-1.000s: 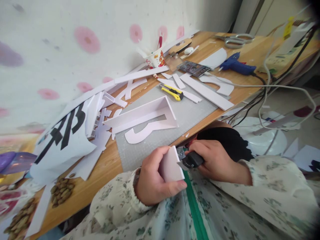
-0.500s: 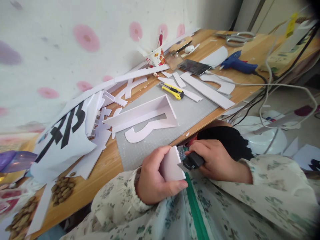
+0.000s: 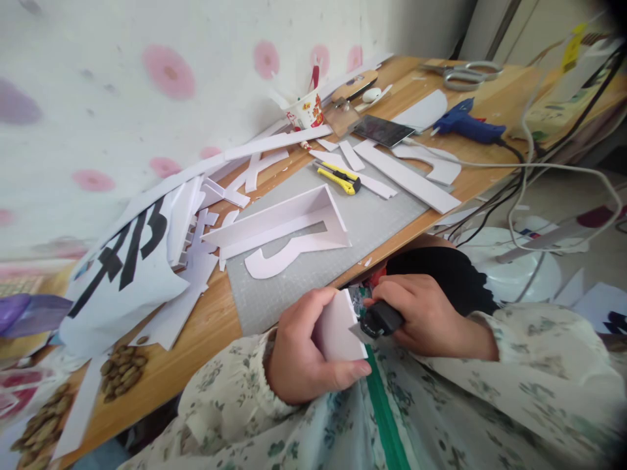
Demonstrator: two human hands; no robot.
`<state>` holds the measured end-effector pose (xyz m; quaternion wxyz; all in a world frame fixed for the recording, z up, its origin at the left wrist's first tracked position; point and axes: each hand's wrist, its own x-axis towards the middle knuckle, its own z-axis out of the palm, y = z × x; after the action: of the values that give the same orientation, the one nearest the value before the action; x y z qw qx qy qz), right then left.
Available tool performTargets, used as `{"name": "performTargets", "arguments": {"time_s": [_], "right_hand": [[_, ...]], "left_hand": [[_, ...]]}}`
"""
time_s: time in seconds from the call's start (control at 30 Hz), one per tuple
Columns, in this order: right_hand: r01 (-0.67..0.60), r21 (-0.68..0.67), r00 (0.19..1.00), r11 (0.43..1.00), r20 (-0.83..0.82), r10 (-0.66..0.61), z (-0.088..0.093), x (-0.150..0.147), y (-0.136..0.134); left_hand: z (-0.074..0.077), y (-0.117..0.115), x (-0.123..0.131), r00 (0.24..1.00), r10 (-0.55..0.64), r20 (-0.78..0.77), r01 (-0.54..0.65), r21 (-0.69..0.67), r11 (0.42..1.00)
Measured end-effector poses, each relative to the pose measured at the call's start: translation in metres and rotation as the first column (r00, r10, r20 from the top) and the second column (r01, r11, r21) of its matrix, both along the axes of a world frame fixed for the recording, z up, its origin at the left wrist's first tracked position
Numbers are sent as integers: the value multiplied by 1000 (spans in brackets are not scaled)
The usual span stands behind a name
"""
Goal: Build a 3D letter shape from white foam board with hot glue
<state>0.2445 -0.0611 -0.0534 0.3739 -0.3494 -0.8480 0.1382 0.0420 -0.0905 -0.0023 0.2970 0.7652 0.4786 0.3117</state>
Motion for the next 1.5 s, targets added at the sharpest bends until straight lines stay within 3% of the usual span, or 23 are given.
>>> {"name": "performTargets", "arguments": {"time_s": [0.23,0.7,1.1,1.37,1.5], "right_hand": [[3,-70,1000,998,-5,-3,-4,0,1],[66,-40,998,997,16,-65,-9,-3,1],[85,-31,996,996,27,-84,-16,-4,-2],[168,-235,978,957,163,-131,-45,-4,-2],[144,-310,988,940,99,-118,-48,-5,-3]], "left_hand": [[0,-1,0,999,-42,4,42,27,999],[-1,-5,-1,999,-33,-16,34,46,998],[-6,-9,0,999,-17,-36,16,-14,1000],[-11,-13,-3,998,-32,-54,27,-98,995],[-12,-10,-5,997,-2,-72,-4,-73,997]]}}
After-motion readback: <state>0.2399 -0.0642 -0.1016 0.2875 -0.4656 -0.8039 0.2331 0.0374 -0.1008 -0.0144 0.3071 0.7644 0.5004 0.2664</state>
